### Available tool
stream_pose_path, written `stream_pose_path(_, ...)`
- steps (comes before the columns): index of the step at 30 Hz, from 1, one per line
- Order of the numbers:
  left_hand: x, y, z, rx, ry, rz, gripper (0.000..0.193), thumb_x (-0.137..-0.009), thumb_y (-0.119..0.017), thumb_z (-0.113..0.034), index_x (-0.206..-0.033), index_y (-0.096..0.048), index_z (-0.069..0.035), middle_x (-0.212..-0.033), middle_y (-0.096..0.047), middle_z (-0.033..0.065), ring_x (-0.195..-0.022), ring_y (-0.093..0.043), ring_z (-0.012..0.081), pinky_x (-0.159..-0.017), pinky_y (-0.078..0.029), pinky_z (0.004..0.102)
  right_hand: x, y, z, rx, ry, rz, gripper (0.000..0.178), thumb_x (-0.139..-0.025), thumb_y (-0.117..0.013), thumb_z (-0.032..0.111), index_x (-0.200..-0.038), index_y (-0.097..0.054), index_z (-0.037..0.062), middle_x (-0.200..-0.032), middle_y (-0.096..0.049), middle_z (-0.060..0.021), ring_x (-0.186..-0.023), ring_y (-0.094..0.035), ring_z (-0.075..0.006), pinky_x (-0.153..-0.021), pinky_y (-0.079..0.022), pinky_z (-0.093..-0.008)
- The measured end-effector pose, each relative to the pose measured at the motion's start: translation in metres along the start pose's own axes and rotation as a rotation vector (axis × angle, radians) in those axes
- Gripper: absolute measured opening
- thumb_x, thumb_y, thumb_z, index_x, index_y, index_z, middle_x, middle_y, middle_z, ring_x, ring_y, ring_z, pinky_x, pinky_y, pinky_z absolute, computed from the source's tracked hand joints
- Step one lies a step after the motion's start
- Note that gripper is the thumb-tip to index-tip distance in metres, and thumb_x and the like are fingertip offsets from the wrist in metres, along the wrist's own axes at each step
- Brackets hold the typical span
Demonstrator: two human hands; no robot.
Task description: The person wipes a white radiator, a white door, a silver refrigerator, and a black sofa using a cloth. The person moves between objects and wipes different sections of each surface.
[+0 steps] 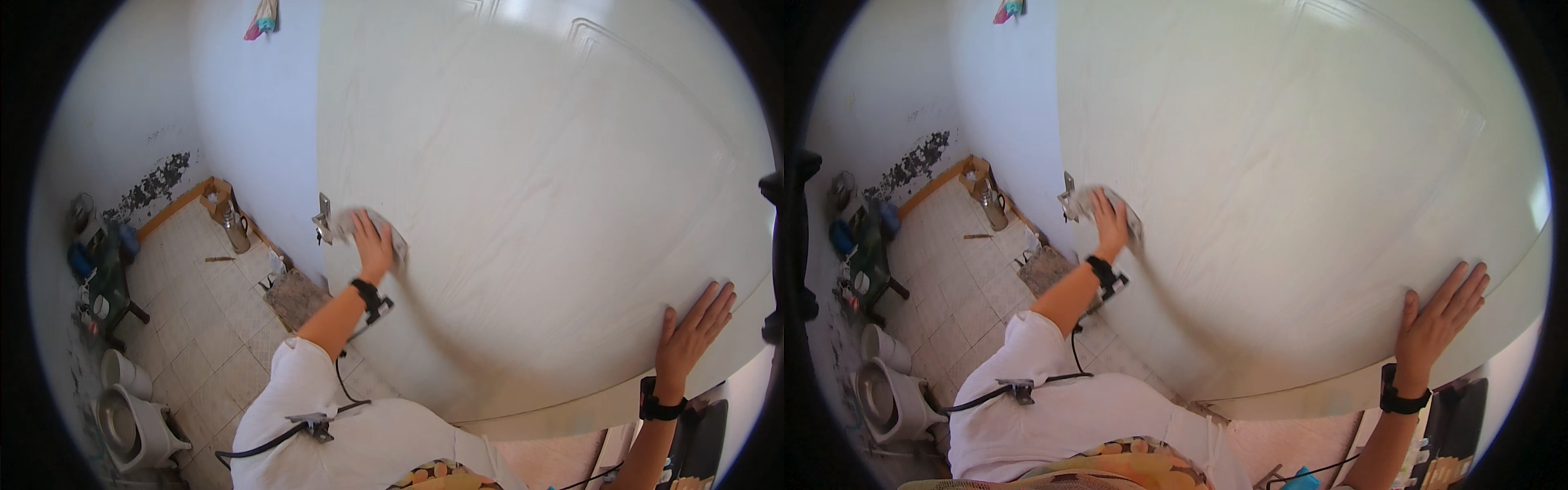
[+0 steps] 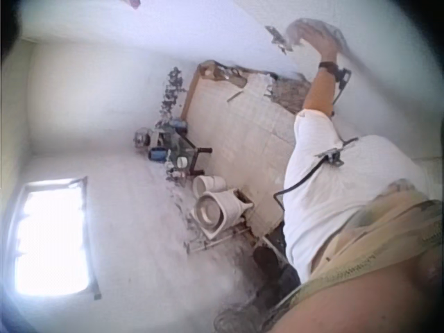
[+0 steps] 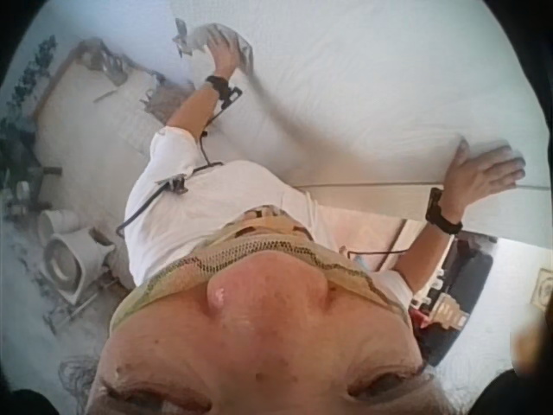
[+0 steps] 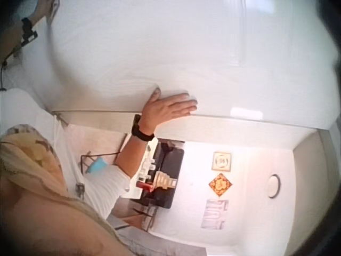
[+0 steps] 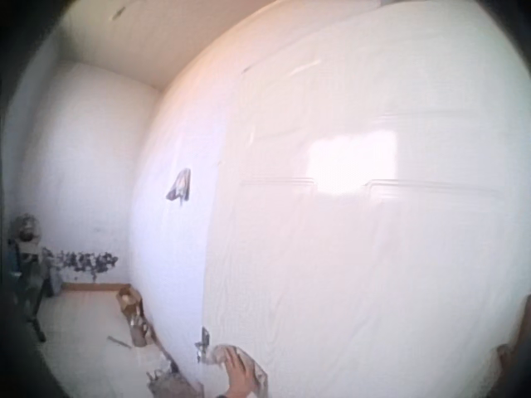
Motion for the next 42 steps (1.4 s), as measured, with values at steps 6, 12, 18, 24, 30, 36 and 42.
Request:
stream_pose_path(6,0.054,-0.002,-0.117,0.299,-0.16,0.16,0.089,-0.098,-0.062,-0.027,-0.162,-0.008,0.005,-0.164,0.003,0.0395,-0.154,-0.002,0.0545,-0.123,-0.009,0.0609,0.004,-0.001,0.003,0.068,0.052,-0.021,0.077,-0.107,-0.041,0.056,-0.162,-0.025,0.005,-0.168,-0.021,-0.0222,-0.154,-0.021,-0.0439,-0.122,-0.022,-0.0605)
stream_pose_path(12,-0.063,0.033,-0.294,0.278,-0.883,0.159,0.079,-0.095,-0.067,-0.031,-0.157,-0.029,0.0,-0.163,-0.012,0.0389,-0.147,-0.018,0.0612,-0.118,-0.024,0.0644,0.004,-0.004,0.004,0.055,0.066,-0.019,0.075,-0.107,-0.044,0.052,-0.163,-0.024,0.0056,-0.168,-0.021,-0.0224,-0.153,-0.023,-0.045,-0.121,-0.023,-0.0626)
stream_pose_path(18,-0.175,0.043,-0.327,0.124,-1.008,-0.158,0.057,-0.098,-0.058,-0.044,-0.146,-0.055,-0.012,-0.151,-0.049,0.0186,-0.123,-0.055,0.0379,-0.112,-0.038,0.0461,0.005,-0.002,0.003,0.077,0.092,-0.001,0.076,-0.107,-0.045,0.051,-0.163,-0.023,0.0054,-0.167,-0.021,-0.024,-0.152,-0.023,-0.0473,-0.12,-0.024,-0.0634)
stream_pose_path(24,-0.321,0.058,-0.156,-0.144,-0.599,-0.277,0.07,-0.102,-0.054,-0.035,-0.154,-0.031,0.006,-0.162,-0.018,0.0364,-0.146,-0.024,0.0554,-0.12,-0.023,0.0588,0.003,0.002,0.002,0.081,0.119,-0.009,0.075,-0.108,-0.042,0.053,-0.162,-0.025,0.0044,-0.166,-0.022,-0.0245,-0.153,-0.023,-0.0468,-0.118,-0.025,-0.0668)
stream_pose_path(30,-0.165,0.01,0.023,0.022,-0.315,-0.073,0.069,-0.109,-0.043,-0.033,-0.158,-0.018,0.01,-0.165,-0.001,0.037,-0.154,-0.008,0.0509,-0.125,-0.015,0.0523,0.002,-0.001,0.007,0.072,0.118,-0.028,0.074,-0.108,-0.041,0.053,-0.162,-0.025,0.0046,-0.166,-0.023,-0.0242,-0.153,-0.023,-0.046,-0.118,-0.025,-0.0664)
stream_pose_path(36,0.11,-0.008,0.03,0.243,0.151,0.19,0.077,-0.109,-0.043,-0.038,-0.16,-0.009,0.009,-0.165,0.005,0.0371,-0.155,-0.002,0.0511,-0.126,-0.01,0.0519,0.0,0.002,0.007,0.154,0.158,-0.041,0.069,-0.11,-0.041,0.045,-0.162,-0.023,0.0028,-0.166,-0.023,-0.0245,-0.153,-0.023,-0.0446,-0.118,-0.027,-0.0621)
stream_pose_path(42,0.089,-0.001,-0.062,0.309,0.061,0.208,0.078,-0.108,-0.045,-0.037,-0.159,-0.01,0.011,-0.166,0.006,0.0368,-0.155,0.001,0.0518,-0.125,-0.007,0.054,0.003,0.0,0.004,0.081,0.072,-0.01,0.076,-0.108,-0.037,0.055,-0.162,-0.024,0.0031,-0.167,-0.022,-0.0235,-0.153,-0.021,-0.046,-0.12,-0.023,-0.0649)
Point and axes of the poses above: each hand's wrist, its own x-axis away from the middle knuckle, its own y-axis out of the back of the hand, z = x × y, the point moved 4 cm from there along -x, towards the middle knuckle
